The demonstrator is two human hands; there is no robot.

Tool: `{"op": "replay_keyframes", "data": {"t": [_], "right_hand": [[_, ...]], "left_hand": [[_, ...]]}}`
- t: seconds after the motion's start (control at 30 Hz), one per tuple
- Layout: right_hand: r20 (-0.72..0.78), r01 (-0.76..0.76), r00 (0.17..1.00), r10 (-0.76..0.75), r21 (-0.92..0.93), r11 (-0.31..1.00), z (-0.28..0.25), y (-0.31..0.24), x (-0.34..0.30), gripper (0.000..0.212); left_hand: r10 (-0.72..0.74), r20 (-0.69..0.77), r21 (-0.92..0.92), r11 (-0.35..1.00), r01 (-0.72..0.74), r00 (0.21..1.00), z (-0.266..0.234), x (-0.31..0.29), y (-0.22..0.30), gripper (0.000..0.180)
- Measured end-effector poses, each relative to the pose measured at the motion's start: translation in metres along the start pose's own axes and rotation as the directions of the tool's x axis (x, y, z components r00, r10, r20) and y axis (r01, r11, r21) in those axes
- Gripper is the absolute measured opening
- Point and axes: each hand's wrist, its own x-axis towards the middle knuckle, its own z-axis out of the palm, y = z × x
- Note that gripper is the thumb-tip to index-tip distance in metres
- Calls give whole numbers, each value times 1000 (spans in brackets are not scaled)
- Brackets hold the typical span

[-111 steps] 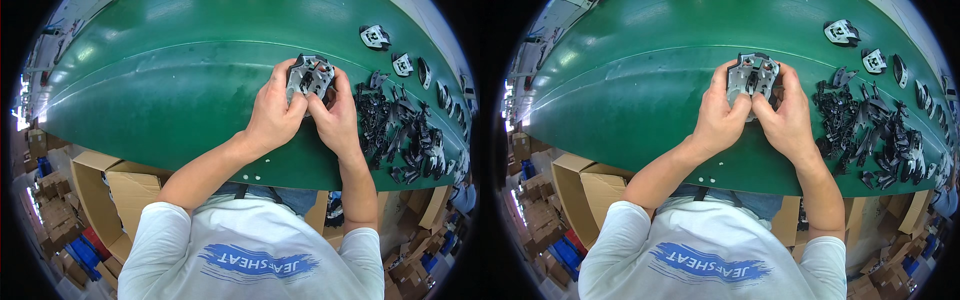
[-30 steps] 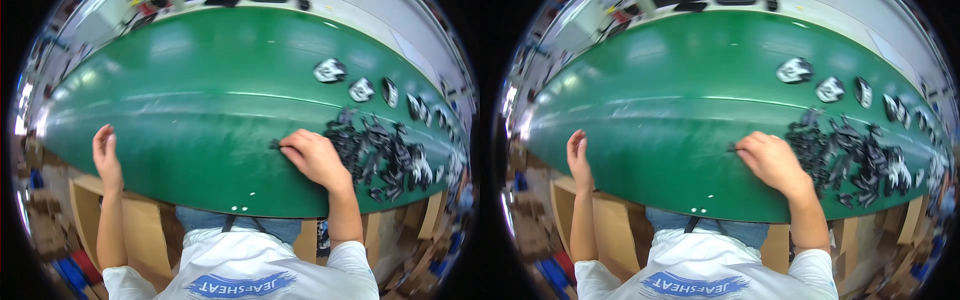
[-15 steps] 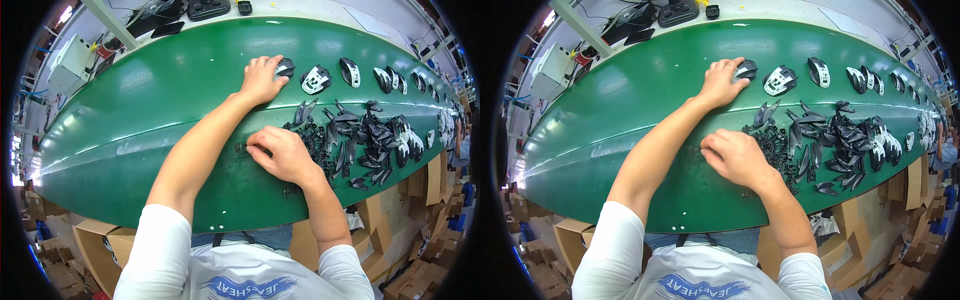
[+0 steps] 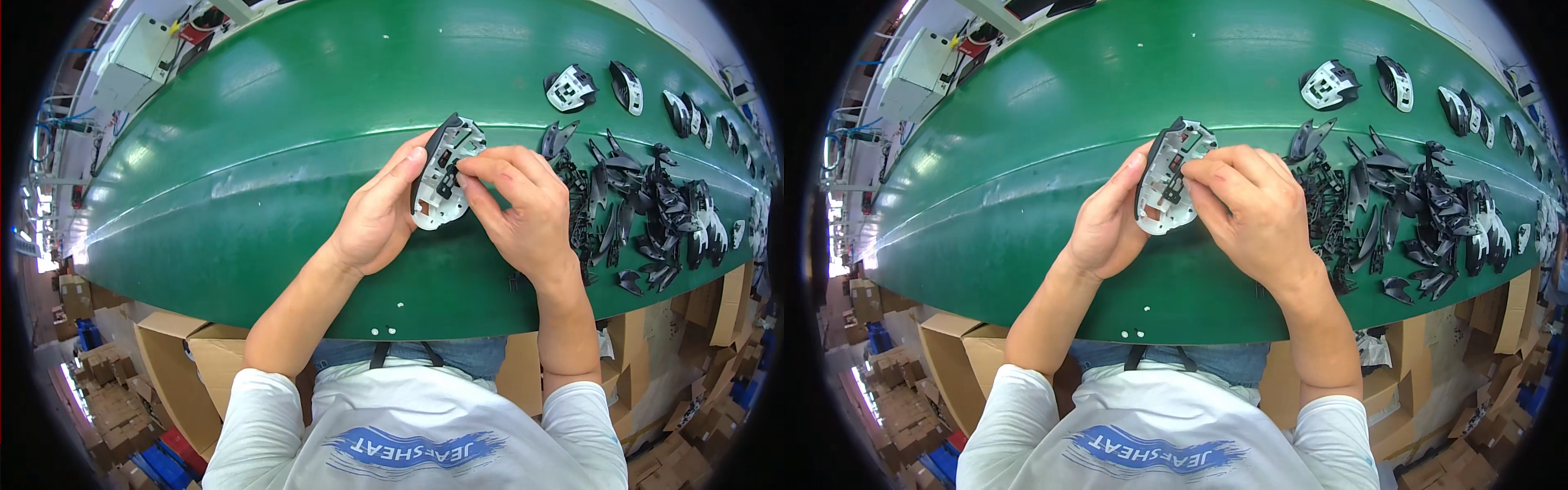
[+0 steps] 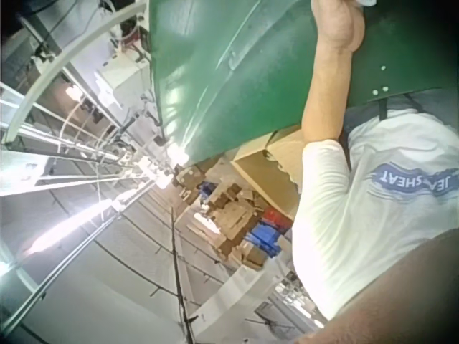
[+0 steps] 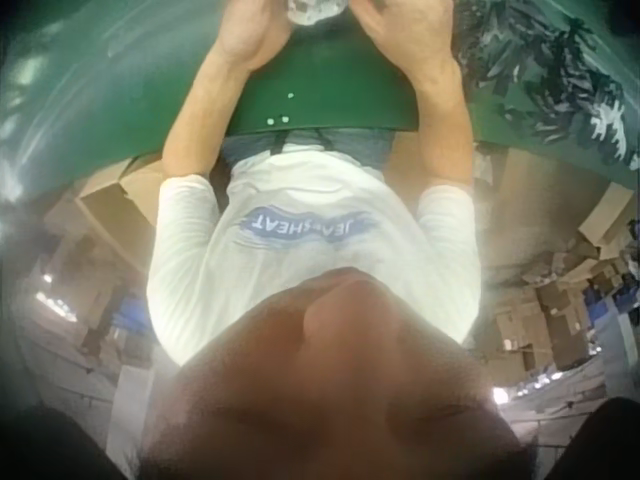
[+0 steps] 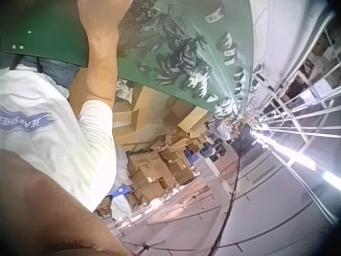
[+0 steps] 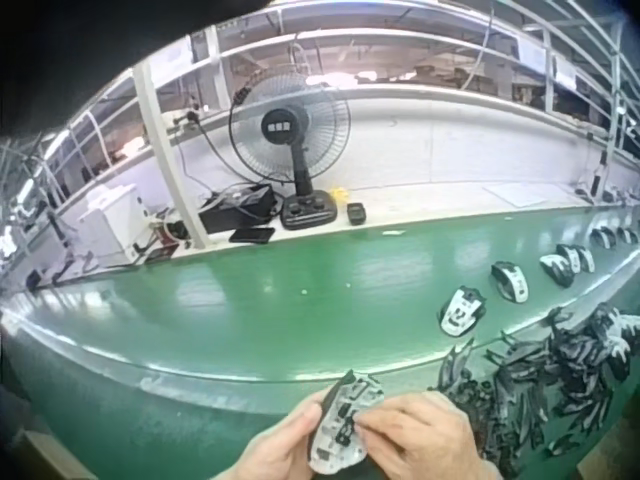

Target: The person repeatedly assembles computer mouse shells by fitting small plastic components into the mouse casings by hand and placing the assembled mouse shells into a cardboard box.

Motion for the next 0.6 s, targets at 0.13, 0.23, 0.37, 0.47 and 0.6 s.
{"op": "replay_keyframes", "data": {"t": [0.13, 0.23, 0.37, 0.47, 0.6], "right_hand": [[37, -18, 999, 21, -77, 997, 2, -6, -4, 21], [37, -41, 998, 45, -94, 995, 3, -9, -7, 19], [6, -123, 992, 125, -117, 985, 3, -11, -11, 16], [26, -138, 989, 142, -133, 981, 3, -11, -11, 15], [34, -201, 978, 204, -64, 977, -2, -8, -12, 14]], "left_hand": [[35, 6, 30, 999, -35, 999, 5, -6, -11, 54], [35, 3, 15, 999, -35, 999, 7, -9, -18, 56], [-22, -24, 111, 993, 24, 999, 9, -14, -22, 59], [67, -29, 300, 952, -55, 997, 12, -11, -30, 70], [67, -87, 252, 967, -43, 994, 20, -4, -34, 76]]}}
